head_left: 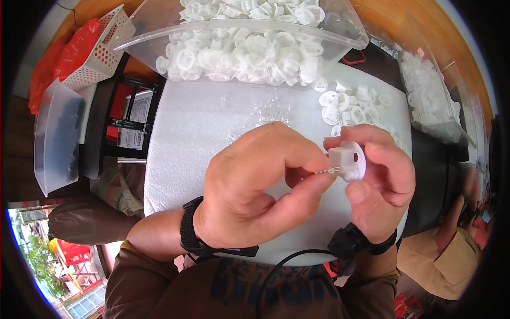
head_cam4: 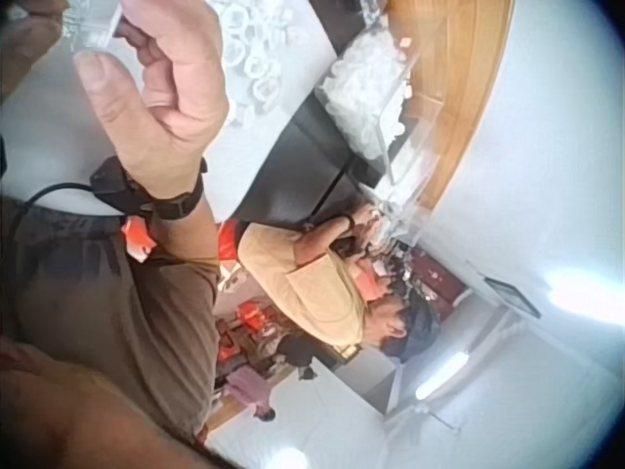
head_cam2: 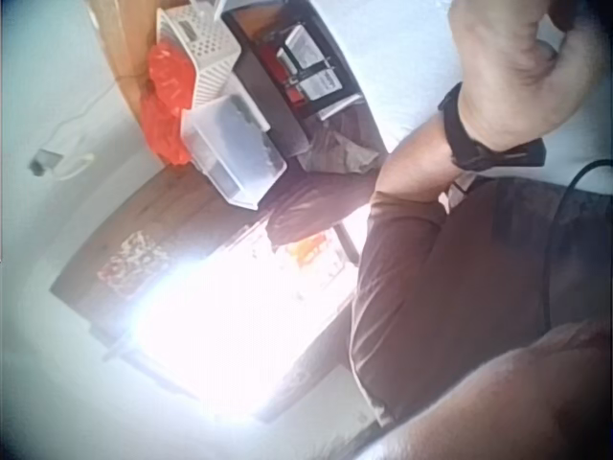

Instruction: Manually inserting small metal pins into white plastic housings for component assembly.

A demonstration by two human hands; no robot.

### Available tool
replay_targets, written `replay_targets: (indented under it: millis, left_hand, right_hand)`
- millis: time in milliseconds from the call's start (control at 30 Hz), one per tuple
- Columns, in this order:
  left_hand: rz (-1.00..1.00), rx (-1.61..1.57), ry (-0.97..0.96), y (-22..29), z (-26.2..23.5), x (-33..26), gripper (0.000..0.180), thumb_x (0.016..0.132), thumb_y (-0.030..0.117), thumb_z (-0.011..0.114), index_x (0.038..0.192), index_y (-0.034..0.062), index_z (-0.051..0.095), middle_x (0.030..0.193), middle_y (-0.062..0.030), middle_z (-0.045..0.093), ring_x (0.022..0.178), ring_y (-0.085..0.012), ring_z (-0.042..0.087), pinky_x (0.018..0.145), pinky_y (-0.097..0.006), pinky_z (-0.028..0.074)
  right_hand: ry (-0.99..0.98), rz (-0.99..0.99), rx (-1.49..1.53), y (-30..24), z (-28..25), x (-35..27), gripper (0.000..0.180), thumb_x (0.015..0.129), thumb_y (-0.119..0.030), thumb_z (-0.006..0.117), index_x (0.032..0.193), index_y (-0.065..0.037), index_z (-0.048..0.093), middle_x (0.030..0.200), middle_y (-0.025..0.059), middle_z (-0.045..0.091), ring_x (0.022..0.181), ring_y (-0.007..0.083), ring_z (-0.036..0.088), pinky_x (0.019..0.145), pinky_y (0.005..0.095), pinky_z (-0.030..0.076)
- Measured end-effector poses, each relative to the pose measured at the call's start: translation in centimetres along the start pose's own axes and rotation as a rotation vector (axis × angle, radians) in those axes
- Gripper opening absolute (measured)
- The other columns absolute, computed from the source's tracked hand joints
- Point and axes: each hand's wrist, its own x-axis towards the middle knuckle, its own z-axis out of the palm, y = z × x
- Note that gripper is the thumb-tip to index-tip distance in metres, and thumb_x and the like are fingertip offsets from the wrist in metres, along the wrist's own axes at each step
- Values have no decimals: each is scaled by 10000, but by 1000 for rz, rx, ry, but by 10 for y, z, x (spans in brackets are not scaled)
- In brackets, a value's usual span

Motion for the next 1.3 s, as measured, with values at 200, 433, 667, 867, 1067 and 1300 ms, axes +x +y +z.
replay_targets:
  millis: [200,433,667,867,1067,1300]
  left_hand:
    - [-6,16,-8,1,-2,-1,230,698,-81,609,899,-1,529,827,-95,553,729,-161,528,653,-256,399]
    - [-24,32,-24,2,-3,-1,236,694,-75,620,900,2,533,828,-94,558,727,-161,530,652,-256,400]
    - [-37,29,-9,3,-2,-1,230,686,-76,627,889,-4,546,819,-97,570,714,-160,541,633,-250,405]
    - [-72,-4,19,1,1,1,201,671,-77,637,850,-14,572,779,-97,584,672,-153,546,605,-246,408]
    - [-60,-14,24,4,-1,2,202,657,-73,648,838,-13,580,757,-88,591,652,-147,550,582,-240,407]
    - [19,47,26,0,0,4,192,630,-73,658,799,-4,597,700,-70,599,591,-147,553,526,-244,403]
  right_hand:
    - [39,31,18,1,0,-1,392,782,-149,632,1140,-62,499,1141,206,468,985,318,543,801,388,484]
    - [65,17,-11,1,0,-2,377,789,-154,626,1131,-59,496,1140,208,463,1000,328,537,733,373,525]
    - [-21,-71,-135,0,-7,0,376,794,-145,620,1135,-77,478,1152,200,447,1013,336,527,763,366,513]
    - [-33,-134,-244,-2,-4,-2,359,801,-120,602,1137,-95,477,1161,195,435,1039,343,506,788,374,502]
    - [61,-175,-214,-5,3,1,306,721,51,599,1018,26,531,1112,234,457,996,337,542,842,400,469]
    - [80,-72,-176,-6,2,0,297,732,46,588,1021,21,527,1113,215,460,1018,283,510,852,452,470]
